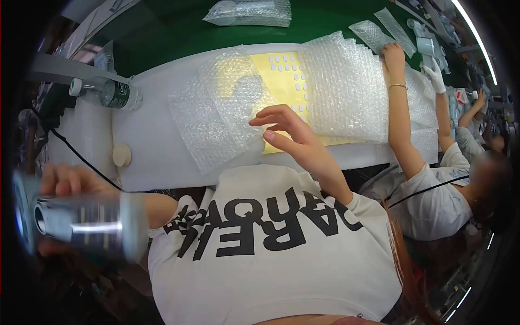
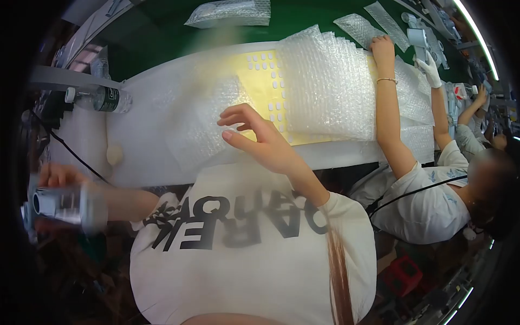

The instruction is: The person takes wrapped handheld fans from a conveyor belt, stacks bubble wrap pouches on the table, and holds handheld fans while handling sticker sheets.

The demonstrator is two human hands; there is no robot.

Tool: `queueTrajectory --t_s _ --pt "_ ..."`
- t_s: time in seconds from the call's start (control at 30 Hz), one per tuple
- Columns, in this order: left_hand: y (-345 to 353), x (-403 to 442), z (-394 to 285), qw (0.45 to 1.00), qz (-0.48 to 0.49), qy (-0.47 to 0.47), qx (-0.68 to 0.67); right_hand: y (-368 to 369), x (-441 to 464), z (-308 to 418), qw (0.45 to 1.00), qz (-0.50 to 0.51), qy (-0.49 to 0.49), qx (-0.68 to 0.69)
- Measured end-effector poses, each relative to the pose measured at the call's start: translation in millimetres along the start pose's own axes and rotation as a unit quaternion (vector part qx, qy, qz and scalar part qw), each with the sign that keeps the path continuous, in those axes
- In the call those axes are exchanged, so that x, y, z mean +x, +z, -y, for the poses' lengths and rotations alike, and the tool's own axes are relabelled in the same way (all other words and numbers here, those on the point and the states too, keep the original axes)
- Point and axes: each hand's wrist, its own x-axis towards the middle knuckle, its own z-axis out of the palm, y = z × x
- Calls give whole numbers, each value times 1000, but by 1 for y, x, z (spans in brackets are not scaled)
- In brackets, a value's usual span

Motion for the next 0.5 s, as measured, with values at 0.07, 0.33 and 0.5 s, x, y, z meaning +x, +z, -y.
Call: queueTrajectory --t_s 0.07,0.33,0.5 --pt "3 -6 0 988 34 40 142 2 -6 0 998 45 36 -9" --pt "18 7 138 883 -93 -9 461 21 -7 -20 873 196 68 441" --pt "-5 -17 187 910 -158 18 382 9 -13 -26 716 156 150 663"
